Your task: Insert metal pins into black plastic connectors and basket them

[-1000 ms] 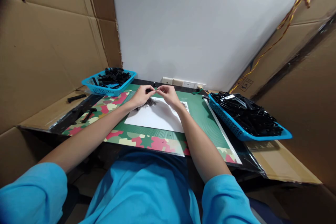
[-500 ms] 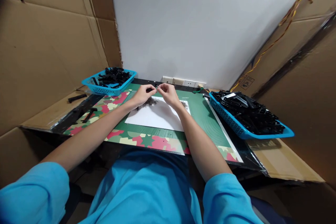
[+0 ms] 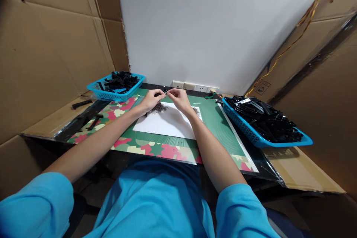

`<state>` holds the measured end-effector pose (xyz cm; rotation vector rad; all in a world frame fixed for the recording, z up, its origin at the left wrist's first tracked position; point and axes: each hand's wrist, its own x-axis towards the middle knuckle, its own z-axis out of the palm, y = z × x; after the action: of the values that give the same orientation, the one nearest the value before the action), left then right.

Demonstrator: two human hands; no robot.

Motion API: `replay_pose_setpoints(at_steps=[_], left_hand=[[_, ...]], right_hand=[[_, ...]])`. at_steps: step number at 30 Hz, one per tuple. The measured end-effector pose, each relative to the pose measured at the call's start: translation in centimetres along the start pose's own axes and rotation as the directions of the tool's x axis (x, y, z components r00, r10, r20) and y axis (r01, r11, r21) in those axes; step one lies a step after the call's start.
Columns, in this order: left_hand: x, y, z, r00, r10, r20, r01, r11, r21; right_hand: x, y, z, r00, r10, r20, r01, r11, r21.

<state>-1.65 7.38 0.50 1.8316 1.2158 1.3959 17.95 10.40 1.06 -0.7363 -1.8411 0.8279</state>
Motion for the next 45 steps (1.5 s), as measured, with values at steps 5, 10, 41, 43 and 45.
replay_pose_setpoints(at_steps=[5,10,41,43,45], left_hand=[[-0.2,0.3,0.0,1.0,0.004,0.02,-0.004,1.0,-0.021],[-0.2,0.3,0.0,1.0,-0.007,0.025,0.007,1.0,0.011],[-1.4,1.1,-0.4,0.938,0.347,0.025,-0.334,0.878,0.342],[-1.3,1.1,-0.5,0.935,0.354,0.023,-0.34,0.876,0.342],[-1.3,1.2,-0.5,0.933,0.36,0.019,-0.345,0.875,0.339]], right_hand=[[-0.1,-0.3,0.0,1.0,-0.016,-0.017,0.015,0.999,-0.047],[-0.1,-0.6,0.1,1.0,-0.007,-0.011,0.007,0.998,-0.062],[-1.5,-1.4,-0.3,0.923,0.239,0.3,-0.359,0.812,0.459],[-1.5,-1.5,-0.2,0.918,0.242,0.315,-0.372,0.801,0.468],[-1.5,-1.6,-0.2,0.919,0.243,0.31,-0.372,0.792,0.483]])
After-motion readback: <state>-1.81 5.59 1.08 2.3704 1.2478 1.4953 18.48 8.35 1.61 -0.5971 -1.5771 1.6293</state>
